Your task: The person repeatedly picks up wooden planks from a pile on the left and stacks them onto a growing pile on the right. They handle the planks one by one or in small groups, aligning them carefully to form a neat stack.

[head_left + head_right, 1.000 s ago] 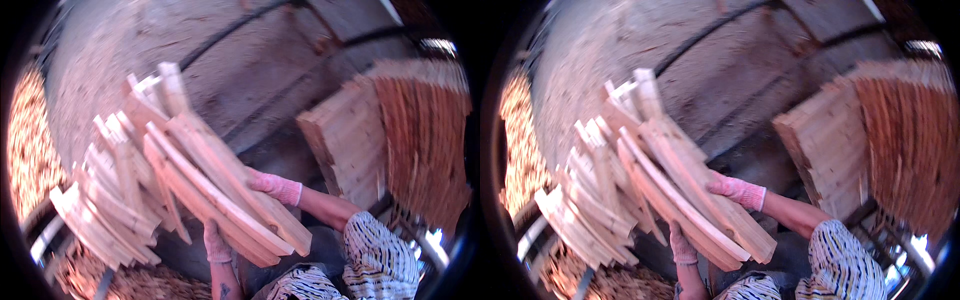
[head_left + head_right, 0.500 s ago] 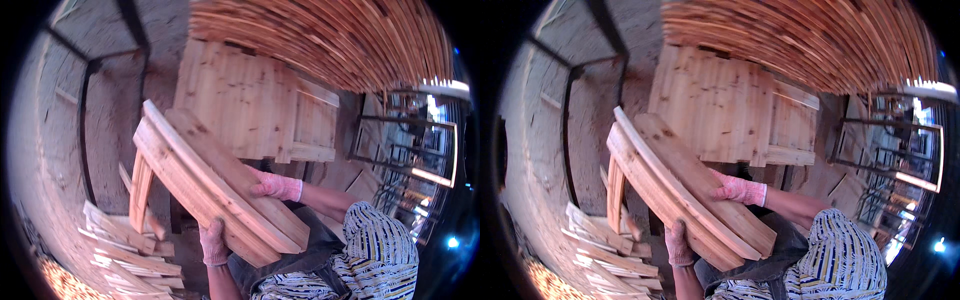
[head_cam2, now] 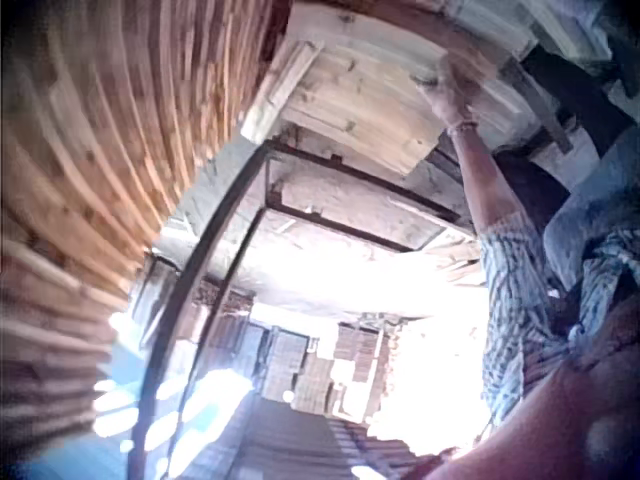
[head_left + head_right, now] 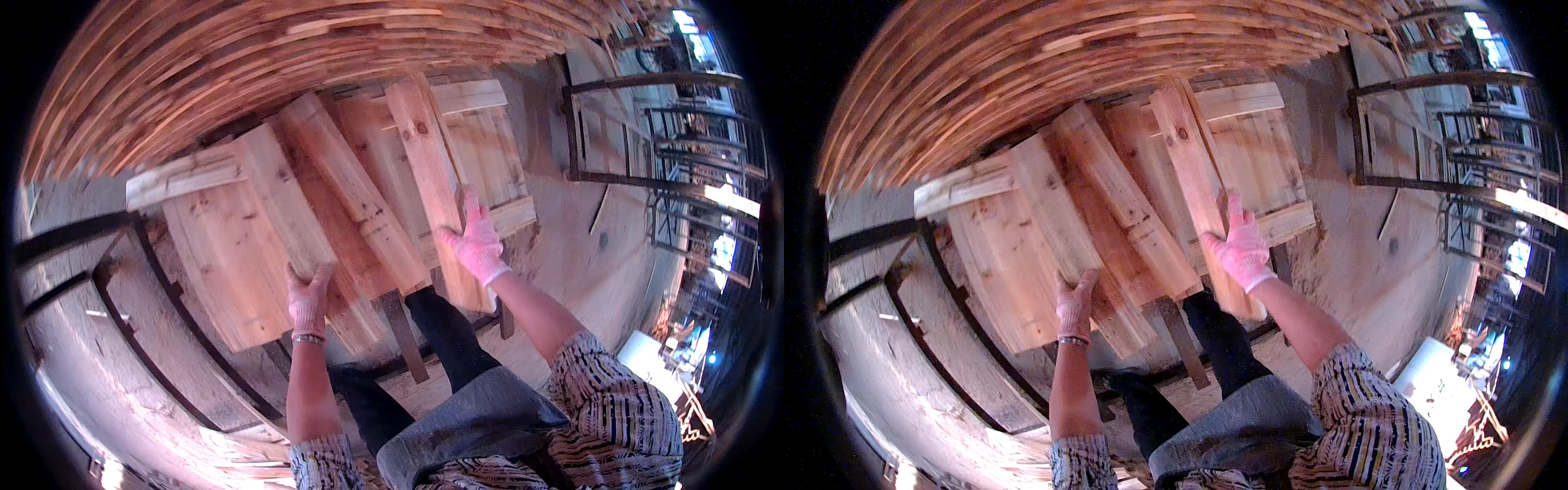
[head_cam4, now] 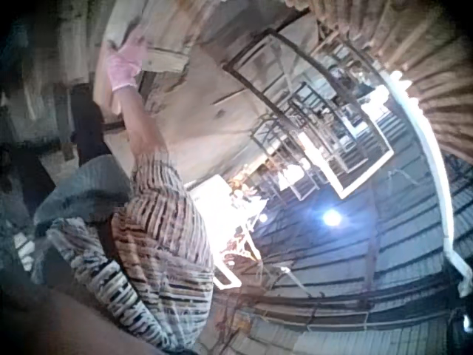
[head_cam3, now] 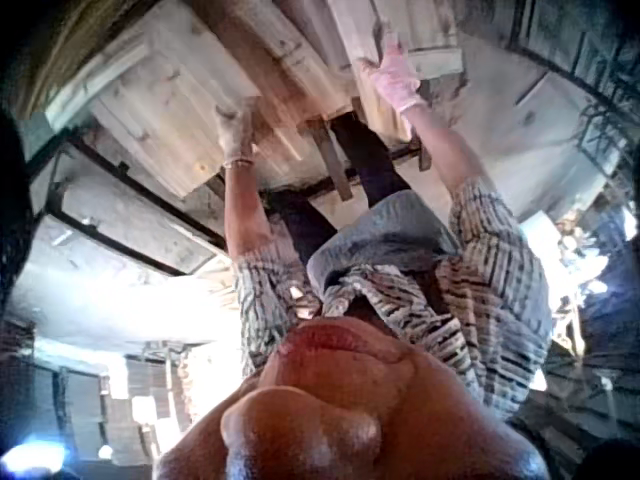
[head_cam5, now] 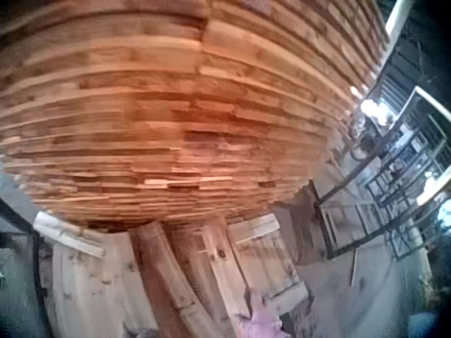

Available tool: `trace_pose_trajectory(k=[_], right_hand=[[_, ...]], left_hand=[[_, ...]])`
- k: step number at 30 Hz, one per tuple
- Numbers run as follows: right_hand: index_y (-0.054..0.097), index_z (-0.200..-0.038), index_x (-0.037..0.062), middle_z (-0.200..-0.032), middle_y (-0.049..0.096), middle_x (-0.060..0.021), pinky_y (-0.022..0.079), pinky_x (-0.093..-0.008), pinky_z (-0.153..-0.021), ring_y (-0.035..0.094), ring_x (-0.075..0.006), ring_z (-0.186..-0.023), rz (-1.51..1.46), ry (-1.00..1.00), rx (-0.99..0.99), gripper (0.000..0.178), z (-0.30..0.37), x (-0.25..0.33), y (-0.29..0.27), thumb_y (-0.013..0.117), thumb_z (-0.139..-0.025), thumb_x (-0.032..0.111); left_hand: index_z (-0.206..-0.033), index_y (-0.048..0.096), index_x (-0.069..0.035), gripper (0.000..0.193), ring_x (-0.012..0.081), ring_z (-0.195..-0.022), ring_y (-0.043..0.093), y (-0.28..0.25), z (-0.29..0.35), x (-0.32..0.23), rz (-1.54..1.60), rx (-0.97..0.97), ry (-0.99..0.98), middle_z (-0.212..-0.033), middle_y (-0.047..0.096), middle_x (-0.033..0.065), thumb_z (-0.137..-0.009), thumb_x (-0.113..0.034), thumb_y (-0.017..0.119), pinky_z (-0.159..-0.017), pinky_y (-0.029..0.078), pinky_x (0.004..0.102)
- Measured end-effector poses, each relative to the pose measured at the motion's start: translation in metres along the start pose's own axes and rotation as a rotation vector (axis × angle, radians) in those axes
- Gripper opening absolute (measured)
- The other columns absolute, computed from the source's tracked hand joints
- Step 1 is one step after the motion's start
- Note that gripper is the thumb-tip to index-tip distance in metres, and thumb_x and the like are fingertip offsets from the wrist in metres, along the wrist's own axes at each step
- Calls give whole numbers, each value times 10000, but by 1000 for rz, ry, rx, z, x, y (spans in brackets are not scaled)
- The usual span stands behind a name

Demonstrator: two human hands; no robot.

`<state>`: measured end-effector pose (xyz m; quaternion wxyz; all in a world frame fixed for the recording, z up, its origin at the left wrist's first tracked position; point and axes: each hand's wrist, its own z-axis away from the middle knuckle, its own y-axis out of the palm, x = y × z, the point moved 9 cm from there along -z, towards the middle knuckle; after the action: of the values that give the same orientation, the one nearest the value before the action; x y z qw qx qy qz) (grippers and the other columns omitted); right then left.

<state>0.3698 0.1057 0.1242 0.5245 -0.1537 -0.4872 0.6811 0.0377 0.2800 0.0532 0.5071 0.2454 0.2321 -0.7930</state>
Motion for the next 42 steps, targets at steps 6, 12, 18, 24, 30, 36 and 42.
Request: trace_pose_trajectory(k=[6,12,18,24,30,36,42], right_hand=[[142,-1575,95,-1521,319,-318,355,-489,-1133,337,-451,-1415,217,69,200,1107,-94,-84,-5,816,-759,419],[140,-1555,37,-1469,379,-291,360,-512,-1112,384,-467,-1366,294,114,-2,1151,-101,-27,10,820,-721,444],[202,-1520,46,-1336,465,-227,418,-501,-1024,486,-419,-1226,215,178,-12,1060,-94,-8,10,810,-729,404],[276,-1515,128,-1329,492,-240,463,-483,-1006,524,-423,-1201,-35,35,107,984,-99,23,37,799,-716,362],[325,-1509,139,-1351,487,-255,455,-478,-1028,514,-428,-1222,-5,50,-117,941,-131,-57,-15,780,-719,370],[370,-1493,183,-1369,478,-264,441,-497,-1042,491,-444,-1267,-30,41,28,857,-133,-46,-9,749,-752,387],[393,-1483,188,-1389,453,-280,385,-532,-1087,447,-471,-1302,129,227,-182,801,-177,-124,-40,698,-800,474]], left_hand=[[-1476,212,45,1176,424,-1276,486,-8,-47,-6,-734,-384,8,-1385,461,311,-680,-510,877,-1065,418,463],[-1281,266,-3,997,432,-1174,556,8,-49,-33,-823,-352,-16,-1266,515,273,-605,-341,916,-1016,486,486],[-1298,257,24,1009,407,-1162,554,32,-43,-39,-906,-358,-100,-1266,493,272,-609,-305,916,-1009,496,454],[-1205,298,32,924,389,-1110,550,1,-61,-22,-961,-461,65,-1197,493,244,-599,-289,917,-975,504,456],[-1222,294,27,946,396,-1144,531,18,-65,-20,-924,-341,-43,-1241,470,246,-583,-271,925,-1039,472,455],[-1301,220,29,1031,383,-1191,514,16,-57,-17,-946,-394,-145,-1310,435,283,-610,-266,926,-1035,466,452],[-1275,269,24,1016,400,-1171,518,12,-65,-10,-885,-341,-85,-1294,445,292,-588,-297,946,-1038,457,479]])
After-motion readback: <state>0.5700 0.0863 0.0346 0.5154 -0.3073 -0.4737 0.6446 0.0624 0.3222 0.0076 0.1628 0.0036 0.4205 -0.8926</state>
